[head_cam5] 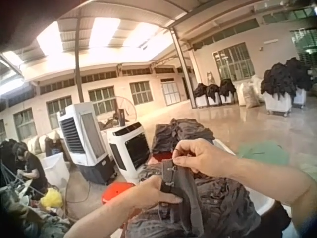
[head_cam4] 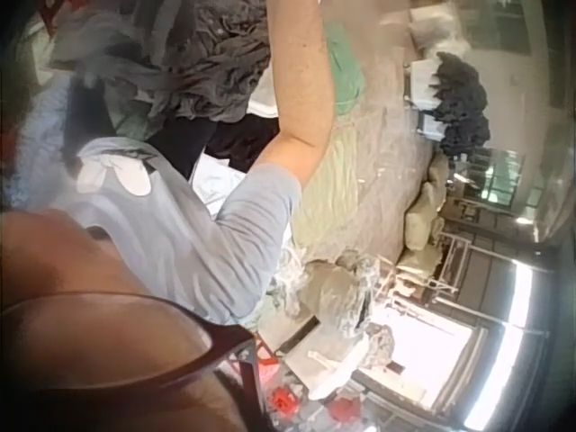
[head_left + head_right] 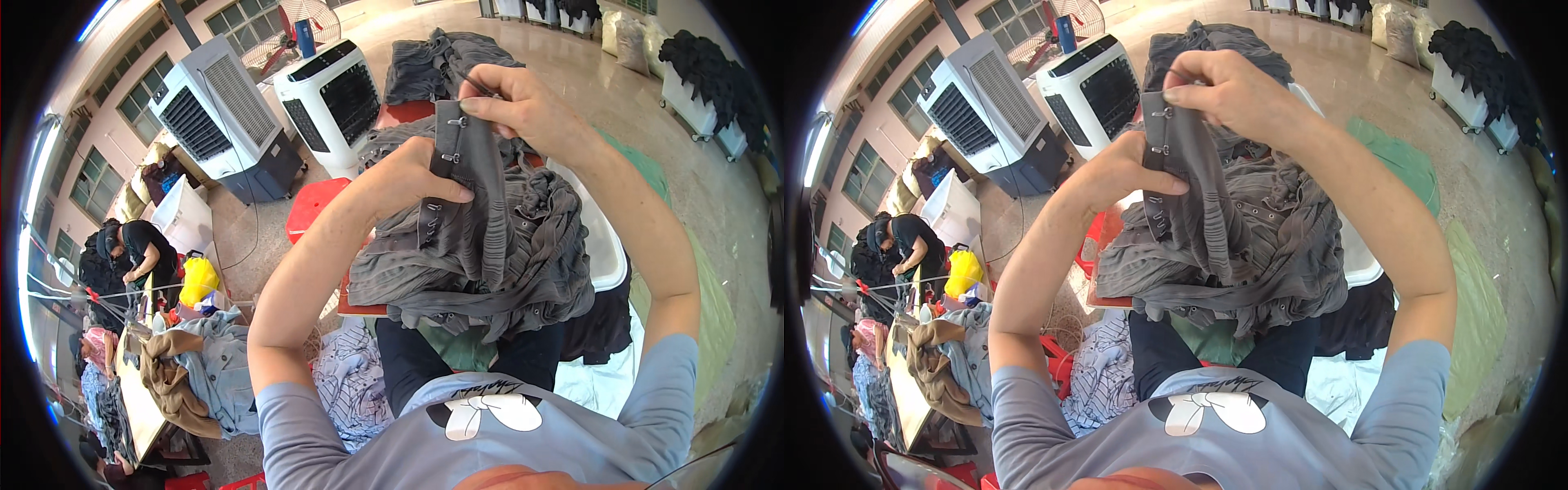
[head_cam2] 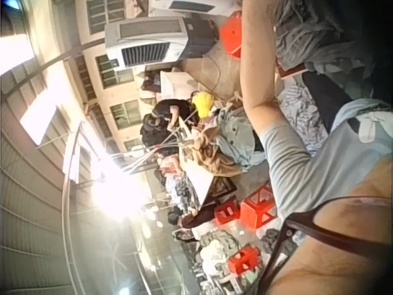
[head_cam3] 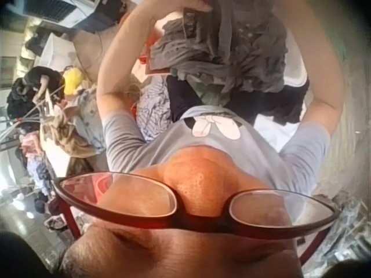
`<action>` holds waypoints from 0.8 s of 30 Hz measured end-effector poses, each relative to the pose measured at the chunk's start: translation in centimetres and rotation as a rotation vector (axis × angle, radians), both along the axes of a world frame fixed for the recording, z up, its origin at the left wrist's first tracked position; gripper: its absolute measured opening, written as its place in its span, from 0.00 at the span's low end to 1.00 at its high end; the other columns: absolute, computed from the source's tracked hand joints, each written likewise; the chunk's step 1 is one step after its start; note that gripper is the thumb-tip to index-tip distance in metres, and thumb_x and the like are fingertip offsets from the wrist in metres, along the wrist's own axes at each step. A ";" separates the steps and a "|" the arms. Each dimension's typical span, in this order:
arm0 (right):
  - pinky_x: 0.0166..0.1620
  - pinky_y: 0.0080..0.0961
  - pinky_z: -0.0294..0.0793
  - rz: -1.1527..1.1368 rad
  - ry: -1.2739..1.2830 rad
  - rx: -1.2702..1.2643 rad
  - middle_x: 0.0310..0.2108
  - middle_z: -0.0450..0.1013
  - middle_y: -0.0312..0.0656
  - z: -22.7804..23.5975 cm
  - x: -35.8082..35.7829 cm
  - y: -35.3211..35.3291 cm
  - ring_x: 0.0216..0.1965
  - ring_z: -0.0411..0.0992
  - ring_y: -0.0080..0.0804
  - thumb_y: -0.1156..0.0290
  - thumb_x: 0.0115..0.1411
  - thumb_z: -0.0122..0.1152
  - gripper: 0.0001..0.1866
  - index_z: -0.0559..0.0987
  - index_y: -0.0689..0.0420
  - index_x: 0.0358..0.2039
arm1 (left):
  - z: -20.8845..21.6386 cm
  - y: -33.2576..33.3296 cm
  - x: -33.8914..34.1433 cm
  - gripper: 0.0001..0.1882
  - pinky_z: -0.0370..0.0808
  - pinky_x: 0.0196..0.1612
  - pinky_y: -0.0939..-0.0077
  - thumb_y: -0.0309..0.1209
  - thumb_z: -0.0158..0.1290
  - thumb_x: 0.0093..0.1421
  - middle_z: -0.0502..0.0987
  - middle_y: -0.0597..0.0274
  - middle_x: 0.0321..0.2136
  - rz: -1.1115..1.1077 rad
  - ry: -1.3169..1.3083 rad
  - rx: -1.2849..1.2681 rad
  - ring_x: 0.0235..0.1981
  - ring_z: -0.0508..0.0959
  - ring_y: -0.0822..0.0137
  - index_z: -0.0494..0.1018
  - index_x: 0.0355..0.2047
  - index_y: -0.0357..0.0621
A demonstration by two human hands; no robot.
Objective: Inspecting garments and manually removing loose threads or small defects from the fabric.
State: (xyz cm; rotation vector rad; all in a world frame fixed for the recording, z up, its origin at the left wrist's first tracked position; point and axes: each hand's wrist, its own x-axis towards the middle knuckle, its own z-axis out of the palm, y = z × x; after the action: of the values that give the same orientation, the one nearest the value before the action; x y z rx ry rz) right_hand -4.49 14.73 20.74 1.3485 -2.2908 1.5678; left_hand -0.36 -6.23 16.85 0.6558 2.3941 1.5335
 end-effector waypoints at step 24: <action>0.24 0.12 0.56 -0.166 0.325 -0.482 0.23 0.68 0.28 -2.1 2.4 -0.7 0.24 0.62 0.10 0.63 0.69 0.49 0.13 0.79 0.56 0.43 | 0.4 4.8 -1.3 0.19 0.73 0.49 0.76 0.35 0.63 0.58 0.80 0.64 0.41 0.026 0.192 0.034 0.44 0.77 0.74 0.76 0.49 0.42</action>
State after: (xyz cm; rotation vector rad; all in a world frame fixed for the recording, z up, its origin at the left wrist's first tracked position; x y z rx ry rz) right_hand -2.11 14.05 18.62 1.1494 -1.6507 1.5700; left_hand -1.62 -1.47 17.26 0.8167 2.5277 1.5907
